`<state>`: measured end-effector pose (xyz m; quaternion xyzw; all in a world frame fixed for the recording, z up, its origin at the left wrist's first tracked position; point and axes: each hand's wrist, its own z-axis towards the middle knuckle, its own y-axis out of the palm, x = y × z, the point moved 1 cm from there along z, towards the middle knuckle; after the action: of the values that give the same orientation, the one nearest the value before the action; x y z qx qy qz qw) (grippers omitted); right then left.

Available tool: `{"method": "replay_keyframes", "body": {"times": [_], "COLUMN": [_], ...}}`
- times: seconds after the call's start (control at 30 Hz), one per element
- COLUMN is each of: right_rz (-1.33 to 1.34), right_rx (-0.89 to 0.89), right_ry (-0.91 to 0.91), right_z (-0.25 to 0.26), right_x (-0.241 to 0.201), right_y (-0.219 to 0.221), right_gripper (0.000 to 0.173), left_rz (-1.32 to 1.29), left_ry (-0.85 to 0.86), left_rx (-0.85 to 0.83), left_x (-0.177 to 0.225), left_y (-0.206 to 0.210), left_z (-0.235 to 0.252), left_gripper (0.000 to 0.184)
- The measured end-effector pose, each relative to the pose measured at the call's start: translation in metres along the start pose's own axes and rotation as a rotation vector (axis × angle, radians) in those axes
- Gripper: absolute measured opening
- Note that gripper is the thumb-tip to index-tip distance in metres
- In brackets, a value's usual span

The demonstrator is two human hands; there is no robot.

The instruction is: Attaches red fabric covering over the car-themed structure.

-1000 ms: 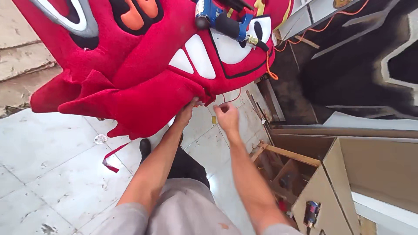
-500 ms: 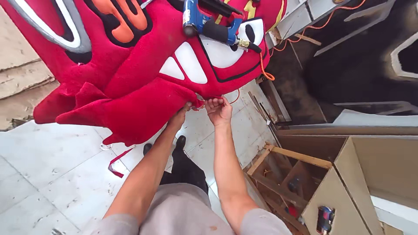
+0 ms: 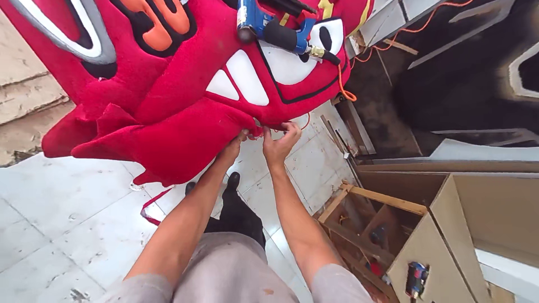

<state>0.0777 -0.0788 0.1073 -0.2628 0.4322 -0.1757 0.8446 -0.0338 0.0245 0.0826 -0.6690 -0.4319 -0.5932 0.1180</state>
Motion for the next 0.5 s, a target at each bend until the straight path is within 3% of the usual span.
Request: {"method": "replay_keyframes", "body": {"times": [0.1, 0.17, 0.23, 0.3, 0.5], "right_rz": [0.399, 0.736, 1.03, 1.14, 0.863], "right_rx": [-0.099, -0.222, -0.199, -0.169, -0.137], "right_ry": [0.819, 1.13, 1.143, 1.133, 1.155], "right_z": [-0.012, -0.017, -0.015, -0.012, 0.007], "right_x": [-0.013, -0.022, -0.029, -0.03, -0.043], "right_y": [0.008, 0.009, 0.01, 0.008, -0.005], "right_gripper": [0.05, 0.054, 0.053, 0.045, 0.027], "left_rz": [-0.009, -0.007, -0.005, -0.023, 0.004], "left_ry": [0.007, 0.012, 0.002, 0.01, 0.001], "left_rx": [-0.004, -0.023, -0.036, -0.047, -0.072], "left_x": [0.0, 0.0, 0.003, 0.003, 0.002], "left_y": [-0.001, -0.001, -0.002, -0.002, -0.002], "left_z": [0.001, -0.001, 0.001, -0.001, -0.001], "left_gripper": [0.02, 0.018, 0.019, 0.021, 0.029]}}
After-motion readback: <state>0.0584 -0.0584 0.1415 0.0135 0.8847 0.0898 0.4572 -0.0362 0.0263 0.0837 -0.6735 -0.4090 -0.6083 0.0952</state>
